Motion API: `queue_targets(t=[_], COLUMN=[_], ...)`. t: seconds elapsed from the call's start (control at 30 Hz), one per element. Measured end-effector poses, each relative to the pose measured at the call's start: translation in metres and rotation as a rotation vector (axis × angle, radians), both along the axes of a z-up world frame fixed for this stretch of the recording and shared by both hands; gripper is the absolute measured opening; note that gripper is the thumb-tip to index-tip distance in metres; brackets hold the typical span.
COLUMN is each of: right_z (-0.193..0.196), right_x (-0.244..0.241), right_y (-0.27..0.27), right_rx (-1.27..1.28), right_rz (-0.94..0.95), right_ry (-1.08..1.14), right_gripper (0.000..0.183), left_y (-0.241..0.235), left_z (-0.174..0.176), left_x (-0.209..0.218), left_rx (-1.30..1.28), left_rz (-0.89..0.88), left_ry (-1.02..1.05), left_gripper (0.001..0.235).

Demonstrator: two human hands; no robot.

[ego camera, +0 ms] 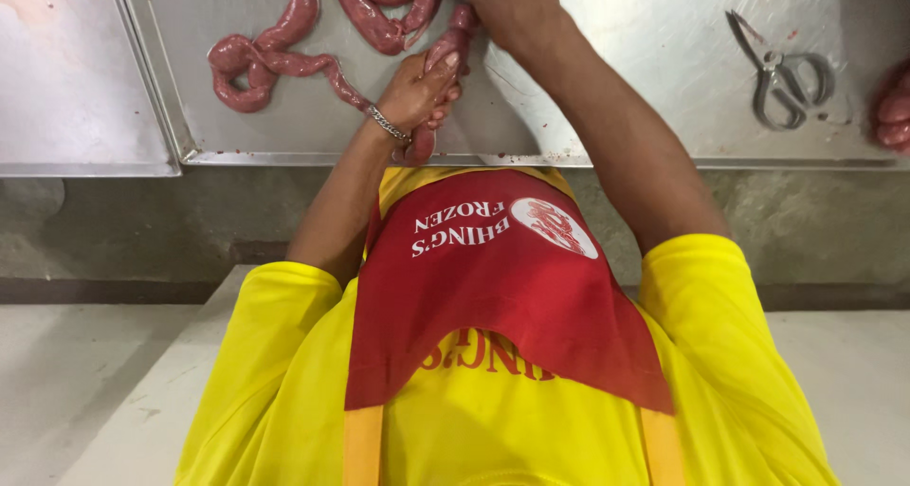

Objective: The person sections a long sausage casing into individual links by twisting the casing and tying it with a string.

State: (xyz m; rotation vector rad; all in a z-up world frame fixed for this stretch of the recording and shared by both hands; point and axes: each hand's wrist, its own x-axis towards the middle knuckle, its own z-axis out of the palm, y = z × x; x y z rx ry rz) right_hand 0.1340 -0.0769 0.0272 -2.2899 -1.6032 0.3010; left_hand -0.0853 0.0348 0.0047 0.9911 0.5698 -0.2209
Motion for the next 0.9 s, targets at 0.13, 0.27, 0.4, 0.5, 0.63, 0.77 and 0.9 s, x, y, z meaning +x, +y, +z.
queue_targets(t=[0.13,0.27,0.4,0.5,0.63,0.77,0.9], right_z=[0.022,0.040,0.061,0.098,0.105,0.133,0.125], right_x=[-0.003,0.005,-0.054,-0.101,-0.091,-0.087,-0.116], right_y=[-0.011,-0.047,-0.059,-0.107,-0.179,-0.296,-0.348], right_rx=[-0.224,-0.387,-0.362,-0.155,0.105,0.791,0.896], right_rz=[0.041,-0.148,-0.071,-0.074,-0.476,-0.319,-0.930], right_ry=[-0.229,-0.258,-0.175,0.274,0.602,1.219,1.299], right_gripper=[0.053,0.050,0.074,0.087,0.026,0.016,0.009], left_y=[0.003,-0.025,-0.048,-0.045,-0.042,-0.045,-0.044], left_z=[-0.004,-0.003,0.016,0.040,0.056,0.041,0.016], left_x=[0.020,0.077,0.090,0.087,0.088,0.090,0.093], left_rx=[-0.077,-0.031,-0.170,-0.031,0.117,-0.006,-0.007], left_rz=[-0.050,-0.234,-0.148,-0.195,-0.234,-0.189,-0.331], left_ry=[-0.007,-0.019,-0.100,-0.002,0.071,0.057,0.013], left_gripper=[0.044,0.048,0.038,0.040,0.046,0.033,0.046])
